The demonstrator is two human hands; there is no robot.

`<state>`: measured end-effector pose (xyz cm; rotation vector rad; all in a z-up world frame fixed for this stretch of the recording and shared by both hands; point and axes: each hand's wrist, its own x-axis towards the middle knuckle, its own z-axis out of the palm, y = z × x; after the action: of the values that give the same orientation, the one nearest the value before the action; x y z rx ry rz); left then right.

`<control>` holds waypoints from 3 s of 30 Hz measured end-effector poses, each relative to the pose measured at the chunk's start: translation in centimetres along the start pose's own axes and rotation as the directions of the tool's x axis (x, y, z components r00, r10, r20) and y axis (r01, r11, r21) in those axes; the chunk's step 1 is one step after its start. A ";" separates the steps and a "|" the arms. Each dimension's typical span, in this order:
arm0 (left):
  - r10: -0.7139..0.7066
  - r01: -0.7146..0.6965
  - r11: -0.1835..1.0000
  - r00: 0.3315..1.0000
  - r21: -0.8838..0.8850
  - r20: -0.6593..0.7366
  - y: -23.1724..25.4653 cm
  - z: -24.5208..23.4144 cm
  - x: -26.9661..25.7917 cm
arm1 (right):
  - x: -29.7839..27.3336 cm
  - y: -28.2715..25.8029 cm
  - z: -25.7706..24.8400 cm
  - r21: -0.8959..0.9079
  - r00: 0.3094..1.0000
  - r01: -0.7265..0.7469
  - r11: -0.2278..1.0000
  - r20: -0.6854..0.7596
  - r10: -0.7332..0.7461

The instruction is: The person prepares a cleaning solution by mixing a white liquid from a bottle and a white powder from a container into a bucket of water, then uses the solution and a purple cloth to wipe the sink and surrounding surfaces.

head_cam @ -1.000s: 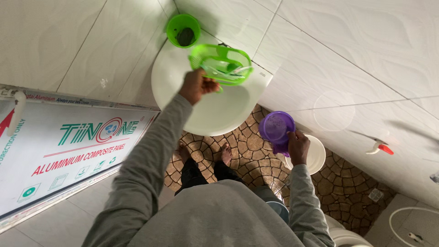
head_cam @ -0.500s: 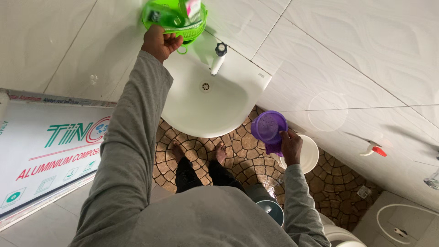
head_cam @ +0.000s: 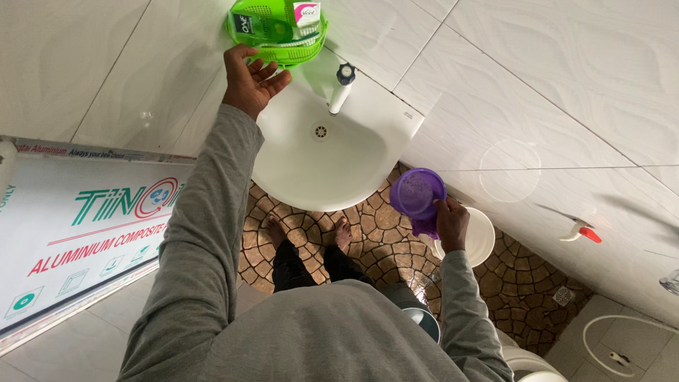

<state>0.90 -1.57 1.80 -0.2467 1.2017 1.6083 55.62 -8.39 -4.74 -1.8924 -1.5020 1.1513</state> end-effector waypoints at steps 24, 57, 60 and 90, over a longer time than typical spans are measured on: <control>-0.296 -0.003 0.834 0.842 0.552 0.451 -14.6 -2.9 -16.8 | 3.5 -15.9 2.9 0.161 0.904 -0.070 0.984 0.426 -0.006; -0.286 0.042 0.864 0.861 0.502 0.420 -3.6 -14.7 -16.4 | 11.0 -10.1 21.7 -0.676 0.761 0.600 0.428 0.320 -0.564; -0.291 0.033 0.858 0.853 0.513 0.432 -3.5 -14.9 -16.1 | 11.4 -10.4 22.2 -0.701 0.844 0.495 0.514 0.247 -0.476; -0.089 0.019 0.973 0.951 0.230 0.298 -11.9 -10.4 -20.8 | 17.0 -12.4 22.3 -0.485 0.638 0.769 0.417 0.533 -0.556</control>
<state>15.21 -23.29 4.16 0.1125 1.1114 1.3878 31.15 8.19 -12.74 -1.1557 -2.8185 0.4848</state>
